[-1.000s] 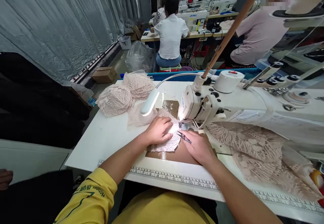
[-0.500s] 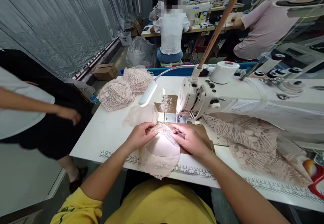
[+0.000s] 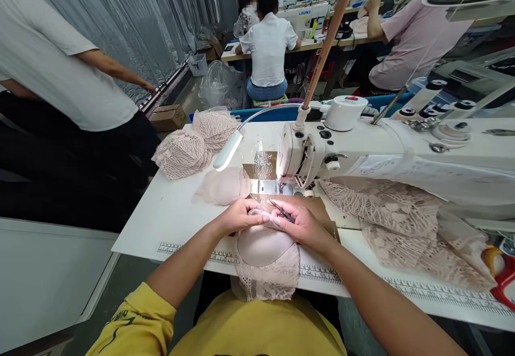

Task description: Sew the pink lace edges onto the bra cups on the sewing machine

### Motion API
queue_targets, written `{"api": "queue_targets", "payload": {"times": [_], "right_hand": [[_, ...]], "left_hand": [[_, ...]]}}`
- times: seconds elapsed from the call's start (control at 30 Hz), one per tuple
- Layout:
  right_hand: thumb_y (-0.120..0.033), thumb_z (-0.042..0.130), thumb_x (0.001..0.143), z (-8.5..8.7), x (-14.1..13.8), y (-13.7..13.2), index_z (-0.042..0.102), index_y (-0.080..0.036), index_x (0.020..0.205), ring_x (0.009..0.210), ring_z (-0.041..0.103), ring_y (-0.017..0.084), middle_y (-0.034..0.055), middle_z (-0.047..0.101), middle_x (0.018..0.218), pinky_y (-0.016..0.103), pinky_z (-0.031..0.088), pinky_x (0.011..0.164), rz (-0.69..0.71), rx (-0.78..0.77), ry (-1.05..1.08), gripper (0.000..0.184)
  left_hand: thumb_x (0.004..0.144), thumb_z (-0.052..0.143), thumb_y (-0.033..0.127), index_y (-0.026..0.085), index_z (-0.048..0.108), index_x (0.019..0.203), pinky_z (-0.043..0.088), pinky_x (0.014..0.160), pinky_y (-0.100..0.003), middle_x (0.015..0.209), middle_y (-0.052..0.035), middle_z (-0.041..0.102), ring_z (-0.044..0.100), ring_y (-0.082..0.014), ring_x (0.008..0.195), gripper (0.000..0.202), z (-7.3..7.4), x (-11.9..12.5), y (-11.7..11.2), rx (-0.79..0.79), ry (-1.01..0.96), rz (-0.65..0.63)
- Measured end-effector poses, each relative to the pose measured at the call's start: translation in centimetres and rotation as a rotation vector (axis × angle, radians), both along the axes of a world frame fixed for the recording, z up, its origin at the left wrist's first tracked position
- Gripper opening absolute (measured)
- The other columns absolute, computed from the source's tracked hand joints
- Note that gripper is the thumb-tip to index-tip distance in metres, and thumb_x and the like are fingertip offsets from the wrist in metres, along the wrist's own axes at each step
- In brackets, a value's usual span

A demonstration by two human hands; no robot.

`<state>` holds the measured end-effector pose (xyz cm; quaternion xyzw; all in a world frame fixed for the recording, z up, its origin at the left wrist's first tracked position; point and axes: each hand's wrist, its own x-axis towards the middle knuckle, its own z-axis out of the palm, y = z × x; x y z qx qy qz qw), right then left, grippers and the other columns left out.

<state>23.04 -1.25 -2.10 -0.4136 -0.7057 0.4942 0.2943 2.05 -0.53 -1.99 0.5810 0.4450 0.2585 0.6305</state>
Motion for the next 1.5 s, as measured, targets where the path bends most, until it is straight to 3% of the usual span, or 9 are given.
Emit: {"api": "queue_targets", "payload": {"times": [0.13, 0.27, 0.77, 0.93, 1.07, 1.17, 1.23, 1.37, 1.5], "right_hand": [[-0.042, 0.050, 0.090, -0.8, 0.6, 0.6, 0.058, -0.017, 0.128, 0.120, 0.055, 0.027, 0.0113, 0.061, 0.128, 0.044, 0.044, 0.101, -0.061, 0.099, -0.053, 0.045], [-0.042, 0.045, 0.093, -1.3, 1.6, 1.1, 0.061, -0.021, 0.126, 0.117, 0.058, 0.026, 0.0075, 0.065, 0.124, 0.042, 0.047, 0.099, 0.014, 0.160, -0.096, 0.042], [-0.033, 0.055, 0.089, 0.0, 0.4, 0.6, 0.069, -0.025, 0.101, 0.093, 0.065, 0.021, 0.0016, 0.071, 0.100, 0.032, 0.049, 0.080, 0.063, 0.043, -0.044, 0.021], [-0.041, 0.053, 0.089, -0.6, 0.3, 0.8, 0.069, -0.023, 0.096, 0.094, 0.065, 0.022, 0.0043, 0.071, 0.101, 0.033, 0.050, 0.082, -0.017, 0.037, -0.025, 0.025], [-0.048, 0.051, 0.088, -2.0, 1.0, 1.2, 0.064, -0.020, 0.104, 0.089, 0.067, 0.024, 0.0089, 0.071, 0.099, 0.033, 0.054, 0.075, -0.186, 0.032, 0.023, 0.035], [-0.045, 0.053, 0.087, -2.2, 1.4, 0.8, 0.061, -0.021, 0.111, 0.094, 0.066, 0.025, 0.0104, 0.070, 0.106, 0.035, 0.055, 0.078, -0.222, 0.185, -0.056, 0.036], [-0.036, 0.056, 0.085, -1.8, 1.1, 0.2, 0.060, -0.023, 0.115, 0.099, 0.065, 0.026, 0.0099, 0.069, 0.109, 0.037, 0.054, 0.081, -0.141, 0.367, -0.151, 0.033], [-0.010, 0.045, 0.081, -0.8, -0.4, -1.1, 0.060, -0.024, 0.116, 0.098, 0.065, 0.021, 0.0086, 0.067, 0.115, 0.031, 0.052, 0.078, 0.301, 0.631, -0.262, 0.041], [-0.003, 0.045, 0.072, -0.2, -0.5, -1.0, 0.063, -0.022, 0.085, 0.083, 0.063, 0.017, 0.0050, 0.068, 0.102, 0.025, 0.046, 0.067, 0.427, 0.608, -0.445, 0.029]], "left_hand": [[0.074, 0.072, 0.047, 0.009, 0.071, 0.084, 0.045, 0.067, -0.026, 0.074, -0.0055, 0.065, 0.058, -0.0150, 0.069, 0.039, -0.9, 0.7, -0.2, -0.025, -0.077, 0.011], [0.076, 0.070, 0.047, 0.009, 0.070, 0.085, 0.044, 0.065, -0.025, 0.074, -0.0057, 0.063, 0.057, -0.0145, 0.069, 0.039, -1.5, 0.6, -0.3, 0.000, -0.112, 0.017], [0.073, 0.071, 0.048, 0.010, 0.060, 0.065, 0.027, 0.050, -0.020, 0.059, 0.0026, 0.043, 0.037, -0.0068, 0.054, 0.041, -1.6, 0.8, -0.1, -0.018, -0.124, -0.007], [0.074, 0.068, 0.051, 0.009, 0.066, 0.074, 0.034, 0.053, -0.021, 0.063, 0.0002, 0.051, 0.044, -0.0090, 0.057, 0.042, -1.4, 1.1, -0.3, 0.014, -0.087, 0.005], [0.079, 0.063, 0.046, 0.013, 0.069, 0.079, 0.031, 0.052, -0.022, 0.058, 0.0016, 0.052, 0.044, -0.0101, 0.055, 0.034, 0.4, 0.2, -0.8, 0.311, 0.258, 0.002], [0.085, 0.056, 0.041, 0.016, 0.067, 0.072, 0.035, 0.056, -0.023, 0.061, -0.0002, 0.057, 0.050, -0.0122, 0.059, 0.031, 2.2, -1.2, -0.5, 0.591, 0.529, 0.093], [0.089, 0.050, 0.039, 0.018, 0.069, 0.079, 0.041, 0.064, -0.025, 0.074, -0.0030, 0.064, 0.057, -0.0152, 0.070, 0.030, 2.8, -2.2, 0.6, 0.662, 0.664, 0.172], [0.083, 0.056, 0.032, 0.018, 0.064, 0.110, 0.043, 0.087, -0.032, 0.115, -0.0105, 0.062, 0.056, -0.0257, 0.106, 0.032, 2.5, -4.0, 3.9, 0.637, 0.848, 0.288], [0.069, 0.065, 0.028, 0.015, 0.063, 0.107, 0.045, 0.079, -0.035, 0.101, -0.0118, 0.065, 0.060, -0.0292, 0.094, 0.040, 1.4, -5.1, 5.7, 0.505, 0.882, 0.296]]}}
